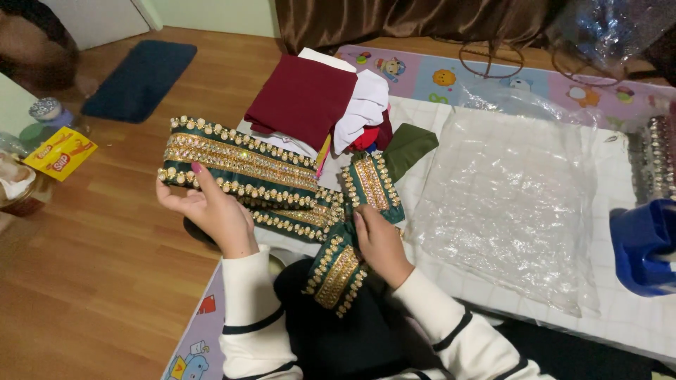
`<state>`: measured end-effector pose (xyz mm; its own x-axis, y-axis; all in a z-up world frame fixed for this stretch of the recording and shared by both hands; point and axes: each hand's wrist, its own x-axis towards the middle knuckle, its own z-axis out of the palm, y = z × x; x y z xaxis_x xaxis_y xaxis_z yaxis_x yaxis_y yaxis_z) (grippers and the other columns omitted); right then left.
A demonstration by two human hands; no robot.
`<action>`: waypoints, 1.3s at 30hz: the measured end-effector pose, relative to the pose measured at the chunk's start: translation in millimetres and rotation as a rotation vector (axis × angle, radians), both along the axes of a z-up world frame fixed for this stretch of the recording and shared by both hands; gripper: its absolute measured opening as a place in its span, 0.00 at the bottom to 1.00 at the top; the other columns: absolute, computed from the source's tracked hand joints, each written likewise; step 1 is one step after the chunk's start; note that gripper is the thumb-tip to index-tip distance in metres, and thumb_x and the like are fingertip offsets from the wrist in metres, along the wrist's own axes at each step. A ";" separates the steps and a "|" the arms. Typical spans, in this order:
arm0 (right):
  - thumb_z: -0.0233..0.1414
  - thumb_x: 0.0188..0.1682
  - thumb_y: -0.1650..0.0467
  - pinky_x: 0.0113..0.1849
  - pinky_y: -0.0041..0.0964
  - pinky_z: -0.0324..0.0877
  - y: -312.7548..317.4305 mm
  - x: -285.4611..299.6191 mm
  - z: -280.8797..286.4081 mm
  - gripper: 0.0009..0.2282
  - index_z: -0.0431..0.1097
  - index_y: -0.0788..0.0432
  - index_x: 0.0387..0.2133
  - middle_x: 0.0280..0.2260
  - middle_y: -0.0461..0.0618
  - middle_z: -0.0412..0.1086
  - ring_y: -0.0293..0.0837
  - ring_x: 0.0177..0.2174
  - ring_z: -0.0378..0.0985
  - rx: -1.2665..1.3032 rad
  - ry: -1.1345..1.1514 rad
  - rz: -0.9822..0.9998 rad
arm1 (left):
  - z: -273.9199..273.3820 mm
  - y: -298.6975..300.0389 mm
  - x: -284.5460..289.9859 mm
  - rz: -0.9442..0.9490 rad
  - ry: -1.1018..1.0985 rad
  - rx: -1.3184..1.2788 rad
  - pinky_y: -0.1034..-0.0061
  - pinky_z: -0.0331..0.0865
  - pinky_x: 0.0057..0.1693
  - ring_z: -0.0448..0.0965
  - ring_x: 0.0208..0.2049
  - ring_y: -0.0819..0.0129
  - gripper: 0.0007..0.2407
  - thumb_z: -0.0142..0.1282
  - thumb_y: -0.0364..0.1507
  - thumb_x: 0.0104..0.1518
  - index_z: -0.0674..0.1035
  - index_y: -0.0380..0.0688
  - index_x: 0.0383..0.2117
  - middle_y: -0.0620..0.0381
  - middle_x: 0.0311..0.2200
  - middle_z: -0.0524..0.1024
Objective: The person wraps several ornate green and gold embroidered garment accessories in bubble wrap and secures them with adhesive tape.
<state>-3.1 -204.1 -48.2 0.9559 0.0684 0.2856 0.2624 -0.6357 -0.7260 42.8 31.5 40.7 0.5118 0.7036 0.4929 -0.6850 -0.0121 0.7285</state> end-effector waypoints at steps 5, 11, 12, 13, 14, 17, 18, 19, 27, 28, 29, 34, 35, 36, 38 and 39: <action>0.57 0.47 0.59 0.48 0.67 0.70 0.1 -32.5 50.1 0.33 0.52 0.60 0.62 0.50 0.75 0.69 0.73 0.50 0.73 -0.023 0.387 0.249 | 0.5 -2.6 -3.0 -0.038 -0.029 -0.058 0.79 0.70 0.57 0.73 0.54 0.64 0.18 0.48 0.23 0.70 0.55 0.44 0.61 0.44 0.56 0.65; 0.73 0.28 0.65 0.54 0.51 0.63 -10.1 -57.7 48.0 0.45 0.54 0.59 0.60 0.65 0.65 0.51 0.63 0.58 0.61 -0.150 0.237 0.535 | 3.0 -2.7 -7.7 -0.035 0.028 -0.071 0.81 0.72 0.53 0.75 0.49 0.67 0.20 0.48 0.25 0.70 0.53 0.45 0.63 0.42 0.53 0.70; 0.73 0.28 0.65 0.54 0.51 0.63 -7.4 -63.0 46.4 0.45 0.54 0.59 0.60 0.65 0.65 0.51 0.63 0.58 0.61 -0.151 0.239 0.537 | 2.9 -3.0 -7.2 -0.033 0.029 -0.072 0.81 0.72 0.53 0.75 0.49 0.67 0.20 0.48 0.25 0.70 0.53 0.45 0.63 0.42 0.53 0.70; 0.75 0.25 0.62 0.54 0.52 0.62 -4.8 -68.2 44.8 0.47 0.55 0.59 0.60 0.66 0.67 0.47 0.64 0.57 0.59 -0.231 0.211 0.555 | 2.7 -3.4 -6.7 -0.038 0.027 -0.076 0.81 0.72 0.54 0.75 0.50 0.67 0.20 0.48 0.25 0.70 0.53 0.46 0.63 0.43 0.53 0.70; 0.76 0.23 0.59 0.53 0.54 0.61 -2.4 -73.8 43.1 0.49 0.56 0.58 0.60 0.67 0.68 0.43 0.65 0.57 0.57 -0.310 0.184 0.571 | 2.5 -4.2 -5.9 -0.046 0.024 -0.081 0.82 0.71 0.54 0.75 0.50 0.67 0.20 0.49 0.24 0.69 0.53 0.46 0.63 0.44 0.53 0.69; 0.70 0.29 0.63 0.50 0.51 0.63 2.7 -77.8 21.0 0.39 0.61 0.59 0.56 0.67 0.67 0.47 0.61 0.51 0.62 -0.423 -0.034 0.495 | 1.3 -6.2 -4.7 -0.065 0.011 -0.123 0.84 0.70 0.52 0.74 0.47 0.70 0.21 0.50 0.24 0.69 0.55 0.46 0.64 0.46 0.50 0.71; 0.70 0.29 0.63 0.50 0.51 0.63 2.7 -78.2 21.2 0.39 0.61 0.59 0.56 0.67 0.67 0.47 0.61 0.51 0.62 -0.423 -0.034 0.493 | 1.4 -6.9 -5.0 -0.067 0.011 -0.123 0.84 0.70 0.52 0.74 0.47 0.70 0.21 0.50 0.24 0.69 0.55 0.46 0.64 0.46 0.50 0.71; 0.67 0.31 0.64 0.49 0.52 0.64 2.8 -78.7 21.4 0.35 0.62 0.61 0.54 0.65 0.67 0.51 0.63 0.51 0.62 -0.441 -0.066 0.512 | 1.6 -7.6 -5.4 -0.074 -0.001 -0.114 0.83 0.71 0.53 0.74 0.49 0.69 0.21 0.50 0.24 0.69 0.54 0.45 0.64 0.45 0.52 0.70; 0.54 0.38 0.74 0.37 0.44 0.76 -11.9 -77.5 59.7 0.16 0.70 0.61 0.43 0.56 0.62 0.69 0.58 0.38 0.80 -0.226 -0.178 0.463 | 2.6 -6.5 -9.7 -0.033 0.022 -0.059 0.84 0.69 0.53 0.74 0.50 0.69 0.21 0.49 0.24 0.69 0.53 0.43 0.64 0.44 0.54 0.70; 0.52 0.39 0.75 0.33 0.42 0.75 -17.3 -71.3 76.7 0.12 0.70 0.60 0.38 0.48 0.57 0.70 0.54 0.33 0.78 -0.307 -0.143 0.433 | 1.9 -6.2 -10.2 -0.042 0.018 -0.078 0.84 0.70 0.53 0.74 0.50 0.68 0.22 0.49 0.24 0.69 0.53 0.43 0.64 0.43 0.54 0.70; 0.50 0.39 0.76 0.28 0.39 0.75 -22.6 -64.9 93.7 0.08 0.70 0.59 0.33 0.39 0.52 0.71 0.51 0.28 0.75 -0.388 -0.107 0.404 | 1.2 -5.7 -10.6 -0.051 0.013 -0.097 0.84 0.70 0.54 0.74 0.51 0.68 0.22 0.49 0.24 0.69 0.53 0.44 0.64 0.42 0.54 0.69; 0.45 0.45 0.66 0.44 0.53 0.68 -47.8 3.1 135.1 0.15 0.76 0.46 0.43 0.34 0.51 0.78 0.57 0.41 0.78 -0.529 0.017 0.185 | 11.6 -9.5 -16.9 -0.115 -0.068 -0.094 0.80 0.69 0.59 0.73 0.54 0.66 0.20 0.48 0.22 0.69 0.55 0.43 0.64 0.44 0.58 0.67; 0.45 0.45 0.65 0.47 0.53 0.60 -48.7 20.1 135.6 0.14 0.77 0.45 0.39 0.29 0.51 0.78 0.56 0.40 0.76 -0.597 -0.012 0.136 | 16.0 -10.9 -20.0 -0.128 -0.085 -0.059 0.79 0.69 0.60 0.73 0.55 0.65 0.20 0.47 0.20 0.70 0.55 0.43 0.64 0.45 0.59 0.66; 0.45 0.45 0.65 0.47 0.53 0.60 -45.7 43.0 118.4 0.14 0.77 0.45 0.39 0.29 0.51 0.78 0.56 0.40 0.76 -0.597 -0.014 0.139 | 17.6 -10.6 -21.4 -0.125 -0.086 -0.059 0.79 0.69 0.60 0.73 0.55 0.65 0.20 0.47 0.20 0.70 0.55 0.43 0.64 0.45 0.59 0.66; 0.45 0.45 0.62 0.50 0.56 0.51 -38.9 89.6 85.1 0.13 0.77 0.42 0.37 0.31 0.48 0.79 0.54 0.43 0.75 -0.650 0.036 0.114 | 21.9 -9.7 -23.4 -0.133 -0.114 0.040 0.78 0.66 0.61 0.71 0.55 0.66 0.19 0.47 0.20 0.71 0.57 0.44 0.64 0.48 0.58 0.65; 0.45 0.45 0.62 0.50 0.56 0.51 -36.2 101.7 71.9 0.13 0.77 0.42 0.37 0.31 0.48 0.79 0.54 0.43 0.75 -0.649 0.031 0.115 | 26.2 -10.1 -25.5 -0.131 -0.118 0.042 0.78 0.66 0.61 0.71 0.55 0.66 0.19 0.47 0.20 0.71 0.57 0.44 0.64 0.48 0.58 0.65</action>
<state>98.6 -240.4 23.6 0.9392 0.3198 0.1247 0.3402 -0.9160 -0.2129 17.2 21.4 67.0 0.5343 0.6125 0.5825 -0.7635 0.0540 0.6435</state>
